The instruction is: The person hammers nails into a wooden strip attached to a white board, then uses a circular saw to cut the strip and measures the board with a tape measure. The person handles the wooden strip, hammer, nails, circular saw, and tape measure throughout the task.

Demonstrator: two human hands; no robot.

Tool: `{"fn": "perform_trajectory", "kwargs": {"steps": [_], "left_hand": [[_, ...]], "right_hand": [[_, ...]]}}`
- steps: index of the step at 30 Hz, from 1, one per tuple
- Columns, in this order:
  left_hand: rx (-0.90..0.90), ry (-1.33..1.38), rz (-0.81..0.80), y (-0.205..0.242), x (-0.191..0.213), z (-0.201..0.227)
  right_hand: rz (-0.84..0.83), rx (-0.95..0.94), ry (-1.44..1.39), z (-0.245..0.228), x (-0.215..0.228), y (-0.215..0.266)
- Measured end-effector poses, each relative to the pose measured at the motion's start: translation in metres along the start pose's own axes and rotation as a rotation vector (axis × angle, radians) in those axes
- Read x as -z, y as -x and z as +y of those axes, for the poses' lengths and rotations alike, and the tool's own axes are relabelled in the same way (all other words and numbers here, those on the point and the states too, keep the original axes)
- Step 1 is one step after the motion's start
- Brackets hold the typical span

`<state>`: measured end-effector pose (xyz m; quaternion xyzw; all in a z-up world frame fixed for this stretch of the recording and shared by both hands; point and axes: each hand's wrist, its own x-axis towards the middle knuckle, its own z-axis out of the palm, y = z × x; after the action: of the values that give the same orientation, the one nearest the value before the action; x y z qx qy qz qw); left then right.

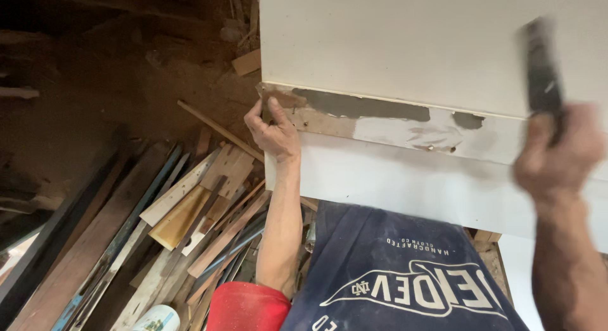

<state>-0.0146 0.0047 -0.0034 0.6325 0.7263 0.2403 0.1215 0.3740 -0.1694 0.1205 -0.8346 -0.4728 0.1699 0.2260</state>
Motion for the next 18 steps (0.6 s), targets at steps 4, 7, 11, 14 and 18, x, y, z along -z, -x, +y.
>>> {"fn": "perform_trajectory", "kwargs": {"steps": [4, 7, 11, 14, 18], "left_hand": [[-0.016, 0.003, 0.028, 0.0, -0.002, 0.0], [0.015, 0.022, 0.019, 0.001, -0.004, -0.003], [-0.01, 0.068, 0.023, 0.002, -0.002, -0.004], [-0.02, 0.035, 0.046, 0.001, -0.004, -0.003], [0.005, 0.032, 0.027, 0.003, -0.005, -0.005]], "right_hand": [[-0.363, -0.109, -0.146, -0.068, -0.04, 0.044], [-0.443, -0.028, -0.311, -0.098, -0.068, 0.058], [-0.376, 0.01, -0.245, -0.12, -0.093, 0.053], [-0.385, -0.006, -0.19, -0.125, -0.1, 0.047], [-0.384, -0.007, -0.212, -0.122, -0.103, 0.051]]}}
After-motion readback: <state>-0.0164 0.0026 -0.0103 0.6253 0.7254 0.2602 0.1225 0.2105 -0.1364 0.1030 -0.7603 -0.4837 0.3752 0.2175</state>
